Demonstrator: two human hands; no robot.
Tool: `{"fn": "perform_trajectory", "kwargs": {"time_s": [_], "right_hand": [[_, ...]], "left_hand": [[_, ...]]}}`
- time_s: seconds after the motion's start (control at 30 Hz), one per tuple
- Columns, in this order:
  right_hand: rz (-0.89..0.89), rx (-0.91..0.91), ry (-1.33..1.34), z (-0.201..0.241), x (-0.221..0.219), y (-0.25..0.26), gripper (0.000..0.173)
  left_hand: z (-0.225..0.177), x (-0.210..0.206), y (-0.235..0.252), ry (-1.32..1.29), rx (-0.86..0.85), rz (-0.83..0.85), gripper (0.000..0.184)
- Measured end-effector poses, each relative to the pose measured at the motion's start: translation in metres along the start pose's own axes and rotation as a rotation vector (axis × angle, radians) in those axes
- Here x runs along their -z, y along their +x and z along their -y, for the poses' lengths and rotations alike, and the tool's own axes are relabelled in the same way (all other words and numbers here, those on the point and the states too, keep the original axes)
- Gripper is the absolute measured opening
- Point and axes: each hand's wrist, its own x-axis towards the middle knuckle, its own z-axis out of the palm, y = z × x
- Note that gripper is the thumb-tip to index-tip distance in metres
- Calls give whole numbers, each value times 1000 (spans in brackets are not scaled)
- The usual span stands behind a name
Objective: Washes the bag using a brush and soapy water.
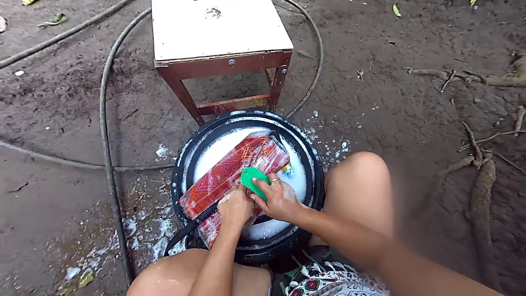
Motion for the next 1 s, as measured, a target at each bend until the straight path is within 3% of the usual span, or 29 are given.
{"fn": "perform_trajectory", "kwargs": {"time_s": [0.07, 0.13, 0.2, 0.33, 0.4, 0.47, 0.53, 0.63, 0.7, 0.8, 0.87, 0.93, 1.0], "right_hand": [[-39, -9, -62, -24, 7, 17, 41], [-65, -175, -89, -55, 19, 45, 44], [-137, -212, -67, -54, 19, 55, 45], [-41, 96, -46, -9, 0, 27, 42], [-8, 21, -91, -36, 12, 42, 41], [-144, -77, -168, -70, 16, 62, 44], [-236, -43, -165, -57, 13, 60, 42], [-97, 128, -95, -19, 3, 32, 38], [-40, 41, -99, -45, 14, 43, 37], [-246, -165, -120, -80, 20, 69, 43], [-182, -121, -74, -44, 13, 51, 42], [-111, 44, -79, -21, 4, 36, 39], [9, -50, -89, -42, 19, 50, 39]], "left_hand": [[1, 4, 2, 13, -3, 36, 39], [0, 1, 2, 3, -21, 34, 40], [-4, -1, 4, 7, -31, 30, 40], [-2, -2, -1, 50, -56, -11, 38], [1, -2, -2, 58, -68, 12, 39], [2, -9, -1, 62, -88, -6, 39], [-1, -13, -1, 59, -99, -18, 39], [3, -7, -5, 53, -103, -46, 37], [7, -3, -7, 35, -102, -29, 37], [3, -7, -4, 56, -97, -12, 38], [-1, -11, -6, 56, -110, -24, 37], [4, -7, -8, 56, -130, -73, 35], [8, -3, -8, 65, -121, -48, 36]]}}
